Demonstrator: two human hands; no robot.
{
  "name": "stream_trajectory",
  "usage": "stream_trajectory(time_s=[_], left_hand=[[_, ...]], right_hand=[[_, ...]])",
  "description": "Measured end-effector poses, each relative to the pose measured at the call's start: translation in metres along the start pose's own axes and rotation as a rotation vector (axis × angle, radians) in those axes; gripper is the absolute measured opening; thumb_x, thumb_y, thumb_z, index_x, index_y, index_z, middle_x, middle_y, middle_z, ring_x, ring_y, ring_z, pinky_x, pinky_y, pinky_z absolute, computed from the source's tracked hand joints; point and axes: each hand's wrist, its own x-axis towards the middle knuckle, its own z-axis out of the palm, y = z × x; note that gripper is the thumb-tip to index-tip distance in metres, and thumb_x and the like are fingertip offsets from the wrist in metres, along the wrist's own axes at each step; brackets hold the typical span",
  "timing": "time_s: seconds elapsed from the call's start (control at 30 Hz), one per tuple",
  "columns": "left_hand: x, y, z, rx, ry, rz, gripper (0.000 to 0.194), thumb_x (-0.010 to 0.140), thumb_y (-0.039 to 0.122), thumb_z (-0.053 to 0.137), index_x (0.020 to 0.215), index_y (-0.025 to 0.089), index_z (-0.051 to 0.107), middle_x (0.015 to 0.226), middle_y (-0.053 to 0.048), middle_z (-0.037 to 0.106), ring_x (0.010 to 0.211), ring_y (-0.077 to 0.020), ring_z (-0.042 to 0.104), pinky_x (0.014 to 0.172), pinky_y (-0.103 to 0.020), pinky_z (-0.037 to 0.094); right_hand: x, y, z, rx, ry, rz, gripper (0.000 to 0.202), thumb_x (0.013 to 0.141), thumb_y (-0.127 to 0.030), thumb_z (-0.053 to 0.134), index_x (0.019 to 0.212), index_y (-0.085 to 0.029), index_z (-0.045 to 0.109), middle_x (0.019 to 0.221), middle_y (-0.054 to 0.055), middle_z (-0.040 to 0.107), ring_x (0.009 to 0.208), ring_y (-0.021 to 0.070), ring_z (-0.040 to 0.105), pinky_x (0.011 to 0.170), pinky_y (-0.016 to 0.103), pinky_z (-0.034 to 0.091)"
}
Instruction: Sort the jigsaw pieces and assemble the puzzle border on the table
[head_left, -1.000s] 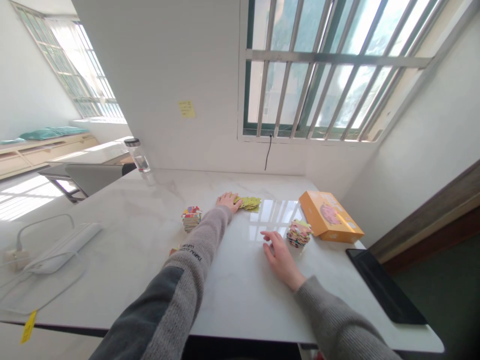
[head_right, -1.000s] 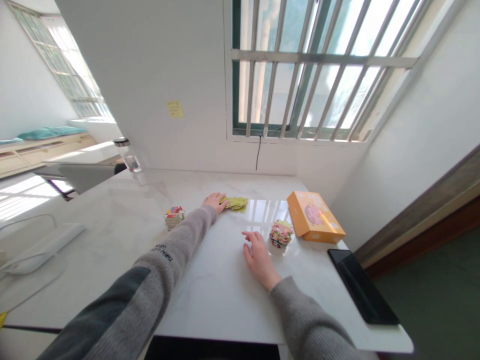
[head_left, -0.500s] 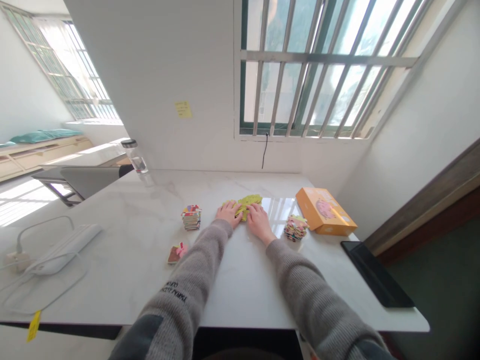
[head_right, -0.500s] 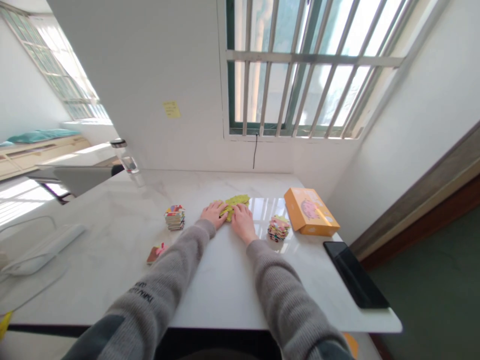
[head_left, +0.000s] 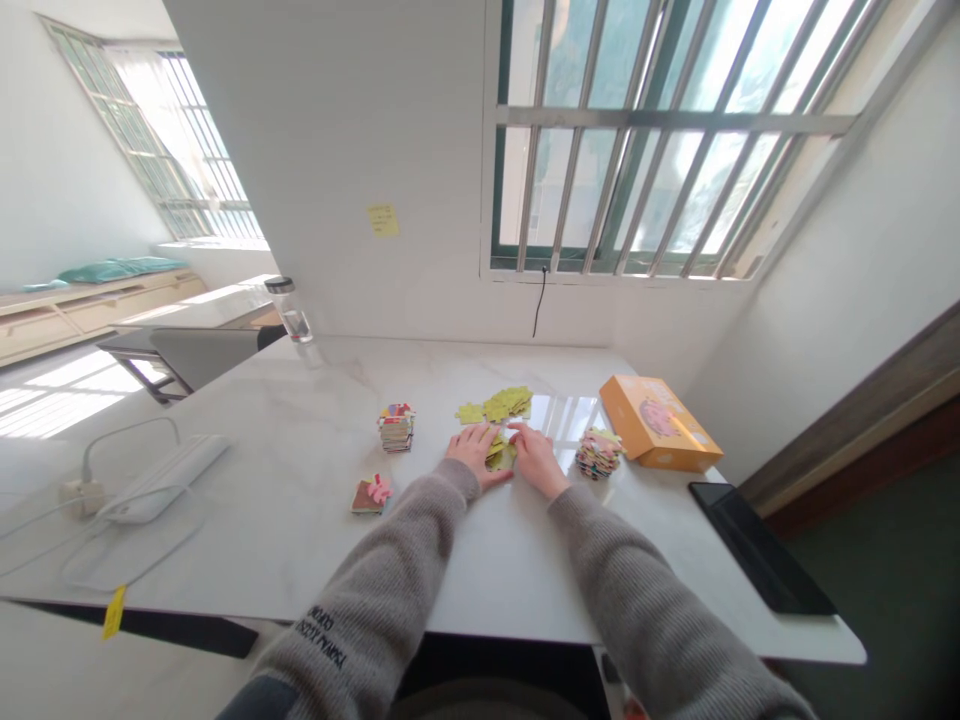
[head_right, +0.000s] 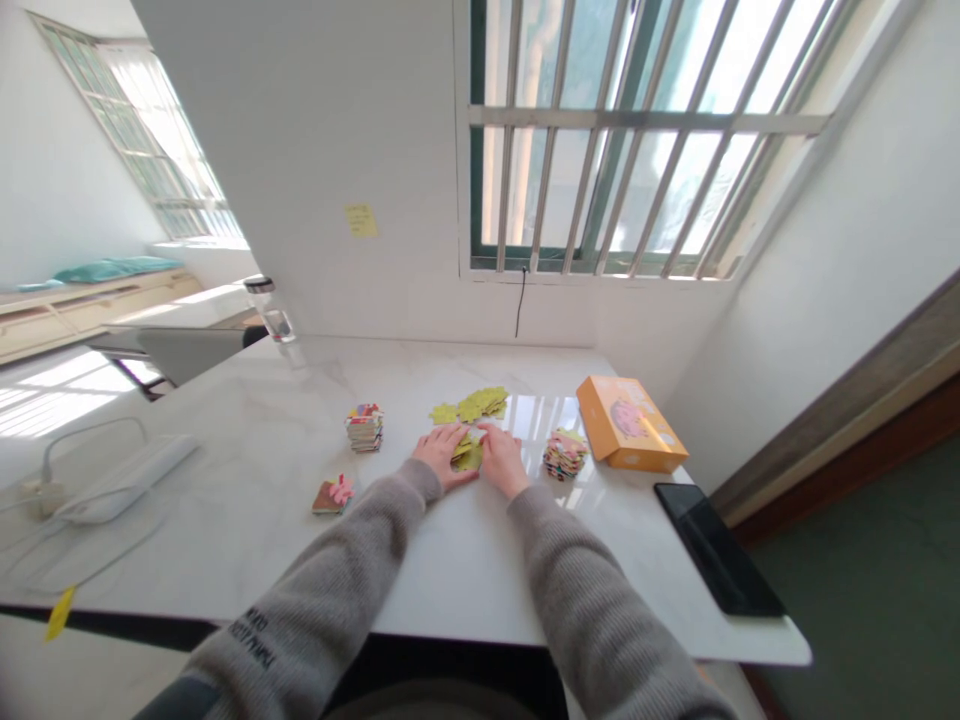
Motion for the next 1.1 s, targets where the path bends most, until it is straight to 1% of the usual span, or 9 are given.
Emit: stream_trajectory(time_s=[0.13,0.23,0.33,0.47,0.6,0.73,0.87,0.97,1.1], left_hand=[[-0.005,0.0,-0.001,-0.004,-0.026,0.105,0.076,0.074,0.045,0.072,0.142,0.022,0.046,0.151,-0.014,0.045,0.139,-0.0334,0.041,0.113,-0.047,0.038],[-0.006,-0.001,0.0,-0.056,0.035,0.202,0.059,0.078,0.033,0.066,0.135,0.022,0.054,0.139,-0.013,0.056,0.13,-0.0295,0.051,0.111,-0.041,0.042],[-0.005,-0.004,0.0,-0.162,0.086,0.173,0.045,0.083,0.027,0.058,0.127,0.023,0.059,0.123,-0.008,0.067,0.114,-0.0246,0.063,0.103,-0.037,0.049],[-0.002,-0.011,0.0,-0.334,0.143,0.068,0.037,0.086,0.032,0.057,0.12,0.022,0.063,0.109,-0.006,0.073,0.092,-0.0208,0.07,0.087,-0.033,0.056],[0.001,-0.016,0.004,-0.532,0.167,0.031,0.034,0.089,0.037,0.056,0.118,0.021,0.063,0.107,-0.006,0.074,0.09,-0.0199,0.07,0.076,-0.03,0.057],[0.003,-0.014,0.009,-0.576,0.165,0.021,0.036,0.095,0.037,0.046,0.123,0.02,0.059,0.106,-0.007,0.074,0.09,-0.0199,0.069,0.083,-0.034,0.057],[0.003,-0.014,0.013,-0.528,0.232,0.078,0.04,0.086,0.026,0.052,0.125,0.017,0.057,0.124,-0.011,0.065,0.112,-0.022,0.063,0.101,-0.036,0.051],[0.003,-0.015,0.014,-0.528,0.168,-0.032,0.052,0.082,0.025,0.056,0.133,0.019,0.051,0.116,-0.008,0.068,0.099,-0.0204,0.067,0.094,-0.034,0.054],[0.003,-0.016,0.007,-0.416,0.066,-0.24,0.04,0.085,0.025,0.053,0.125,0.024,0.056,0.106,-0.003,0.072,0.093,-0.0203,0.067,0.095,-0.038,0.052]], right_hand=[[-0.005,0.003,-0.006,0.095,-0.039,0.024,0.04,0.093,-0.014,0.037,0.123,-0.023,0.062,0.087,0.003,0.075,0.095,0.022,0.064,0.093,0.038,0.04],[-0.009,0.003,-0.008,0.162,-0.037,0.005,0.04,0.093,-0.017,0.036,0.122,-0.024,0.063,0.083,0.002,0.073,0.087,0.0205,0.065,0.089,0.037,0.045],[-0.013,0.002,-0.009,0.214,-0.009,-0.061,0.037,0.094,-0.021,0.037,0.119,-0.021,0.064,0.092,0.005,0.069,0.088,0.0203,0.063,0.087,0.036,0.047],[-0.019,0.003,-0.011,0.232,-0.029,-0.201,0.04,0.087,-0.015,0.045,0.124,-0.018,0.06,0.108,0.009,0.063,0.101,0.0209,0.059,0.096,0.036,0.046],[-0.021,0.001,-0.011,0.219,-0.01,-0.244,0.044,0.085,-0.016,0.053,0.129,-0.019,0.055,0.123,0.012,0.059,0.118,0.0247,0.053,0.105,0.042,0.042],[-0.02,-0.001,-0.01,0.301,-0.034,-0.205,0.033,0.09,-0.02,0.05,0.122,-0.02,0.058,0.112,0.009,0.067,0.105,0.0229,0.06,0.095,0.04,0.047],[-0.019,-0.003,-0.007,0.291,-0.029,-0.19,0.031,0.091,-0.022,0.052,0.121,-0.02,0.058,0.108,0.008,0.068,0.098,0.0219,0.061,0.093,0.038,0.047],[-0.019,-0.002,-0.009,0.217,-0.025,-0.167,0.037,0.093,-0.023,0.049,0.129,-0.018,0.053,0.106,0.009,0.068,0.097,0.0219,0.061,0.093,0.037,0.047],[-0.022,-0.001,-0.021,-0.049,0.017,-0.119,0.036,0.093,-0.029,0.052,0.126,-0.015,0.055,0.104,0.012,0.064,0.101,0.0256,0.058,0.094,0.04,0.044]])
